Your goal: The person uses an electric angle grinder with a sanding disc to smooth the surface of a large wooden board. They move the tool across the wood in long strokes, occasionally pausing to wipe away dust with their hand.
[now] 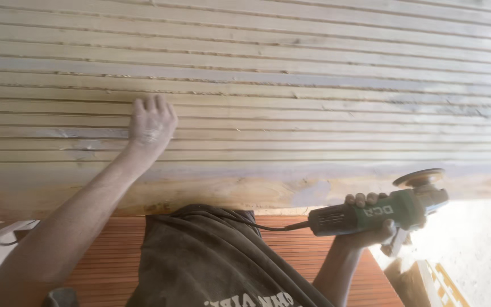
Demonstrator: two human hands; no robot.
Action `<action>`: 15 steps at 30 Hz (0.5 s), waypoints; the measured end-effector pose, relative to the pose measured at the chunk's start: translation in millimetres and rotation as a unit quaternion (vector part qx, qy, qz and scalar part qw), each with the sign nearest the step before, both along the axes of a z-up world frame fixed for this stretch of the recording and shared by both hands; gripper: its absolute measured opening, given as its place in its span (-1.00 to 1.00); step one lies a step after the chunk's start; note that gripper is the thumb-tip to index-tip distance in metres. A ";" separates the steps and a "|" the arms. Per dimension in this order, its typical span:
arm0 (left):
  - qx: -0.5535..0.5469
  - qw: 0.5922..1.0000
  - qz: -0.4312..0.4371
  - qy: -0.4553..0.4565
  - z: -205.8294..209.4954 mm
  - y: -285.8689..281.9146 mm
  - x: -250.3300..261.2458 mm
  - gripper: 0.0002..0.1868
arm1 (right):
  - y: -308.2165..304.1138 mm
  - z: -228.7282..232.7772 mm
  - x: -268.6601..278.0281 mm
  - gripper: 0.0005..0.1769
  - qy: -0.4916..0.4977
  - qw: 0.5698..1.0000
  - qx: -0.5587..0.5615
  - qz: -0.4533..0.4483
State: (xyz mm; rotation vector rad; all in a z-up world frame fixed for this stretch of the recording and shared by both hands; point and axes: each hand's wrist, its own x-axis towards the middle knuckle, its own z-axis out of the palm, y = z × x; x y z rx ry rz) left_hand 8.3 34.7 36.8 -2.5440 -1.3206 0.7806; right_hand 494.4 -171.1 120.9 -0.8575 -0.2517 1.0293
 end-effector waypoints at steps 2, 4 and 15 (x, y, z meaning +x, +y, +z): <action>-0.020 0.999 0.034 -0.019 16.6 -1.2 1.8 -0.79 | -17.1 11.8 -13.9 -0.49 0.012 0.999 0.021 -0.031; -0.252 0.914 0.297 -0.117 34.6 -5.4 14.3 -0.54 | -39.1 23.0 -26.6 -0.44 0.044 0.995 0.057 -0.069; -0.801 0.395 0.183 -0.411 95.4 -173.1 209.8 -0.45 | -83.0 8.8 -109.4 -0.38 0.064 0.982 0.168 -0.062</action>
